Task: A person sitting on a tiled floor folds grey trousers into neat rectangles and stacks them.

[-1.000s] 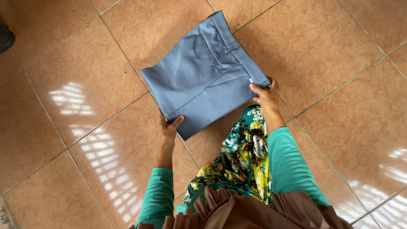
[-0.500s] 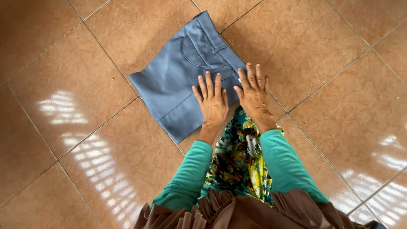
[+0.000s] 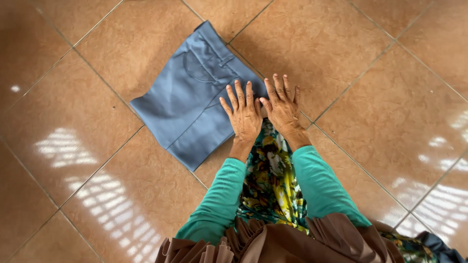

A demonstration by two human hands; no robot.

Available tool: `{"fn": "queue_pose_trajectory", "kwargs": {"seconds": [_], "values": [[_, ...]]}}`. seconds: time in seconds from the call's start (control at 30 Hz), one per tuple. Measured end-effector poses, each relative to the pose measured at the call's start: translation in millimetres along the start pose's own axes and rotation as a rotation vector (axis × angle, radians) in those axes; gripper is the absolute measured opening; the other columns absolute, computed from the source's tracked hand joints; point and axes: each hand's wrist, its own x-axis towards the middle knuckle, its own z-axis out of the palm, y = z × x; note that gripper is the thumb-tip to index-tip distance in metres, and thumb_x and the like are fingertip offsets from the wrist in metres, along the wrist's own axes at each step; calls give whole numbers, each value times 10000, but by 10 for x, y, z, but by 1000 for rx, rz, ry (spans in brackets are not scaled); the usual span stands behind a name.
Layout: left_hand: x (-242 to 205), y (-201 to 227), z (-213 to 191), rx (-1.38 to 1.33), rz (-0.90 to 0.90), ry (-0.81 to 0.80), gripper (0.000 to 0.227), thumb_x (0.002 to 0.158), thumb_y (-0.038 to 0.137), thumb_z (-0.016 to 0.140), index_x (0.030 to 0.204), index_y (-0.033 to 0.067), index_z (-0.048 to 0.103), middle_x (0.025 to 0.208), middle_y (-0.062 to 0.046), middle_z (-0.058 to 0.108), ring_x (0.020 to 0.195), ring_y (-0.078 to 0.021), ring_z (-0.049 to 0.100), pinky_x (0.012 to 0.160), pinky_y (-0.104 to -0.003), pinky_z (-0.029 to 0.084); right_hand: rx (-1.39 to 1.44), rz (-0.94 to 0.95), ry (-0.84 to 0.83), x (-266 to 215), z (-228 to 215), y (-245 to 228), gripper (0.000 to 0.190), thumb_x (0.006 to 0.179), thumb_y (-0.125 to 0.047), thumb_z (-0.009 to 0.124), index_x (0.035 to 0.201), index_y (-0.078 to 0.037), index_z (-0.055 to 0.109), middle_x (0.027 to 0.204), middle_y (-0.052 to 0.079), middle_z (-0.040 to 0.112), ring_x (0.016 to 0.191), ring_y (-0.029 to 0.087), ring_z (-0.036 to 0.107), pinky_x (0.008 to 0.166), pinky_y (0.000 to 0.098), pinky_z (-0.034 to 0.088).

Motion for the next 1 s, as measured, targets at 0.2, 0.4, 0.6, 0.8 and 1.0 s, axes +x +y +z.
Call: {"fn": "queue_pose_trajectory", "kwargs": {"seconds": [0.2,0.4,0.6,0.8,1.0], "values": [[-36,703,82,-130,113,-27,565,1060,337,504,1582,167,372,1651,-176,319,1563,-413,192,1243,-657,70,-81,153,0,-399,-329,585,562,1126,-451,461,1610,-175,390,1631,163,364,1512,366,289,1130,625,259],[-196,1002,188,-137,221,-44,547,1056,353,496,1557,151,410,1637,-197,326,1555,-420,190,1234,-662,77,-26,315,-70,-813,-383,918,606,1102,-482,456,1623,-195,340,1649,151,336,1534,358,249,1158,642,189],[-360,1476,372,-186,329,-52,527,1056,343,479,1537,132,434,1616,-209,355,1544,-436,206,1231,-669,75,-78,455,-44,-1235,-653,1195,607,1094,-467,490,1624,-209,343,1640,123,356,1522,344,283,1148,641,241],[-1170,2273,797,-280,536,-216,529,1040,370,488,1513,133,469,1629,-190,336,1555,-420,178,1235,-670,34,-79,817,-162,-2326,-887,1623,635,1089,-541,413,1633,-235,296,1650,122,343,1544,346,242,1174,666,190],[-1605,2631,640,-381,619,-457,517,1020,358,506,1473,109,532,1613,-181,385,1544,-394,226,1232,-643,17,-61,1095,-276,-2999,-1114,1742,656,1071,-571,391,1636,-262,270,1668,108,322,1569,311,195,1213,650,145]]}}
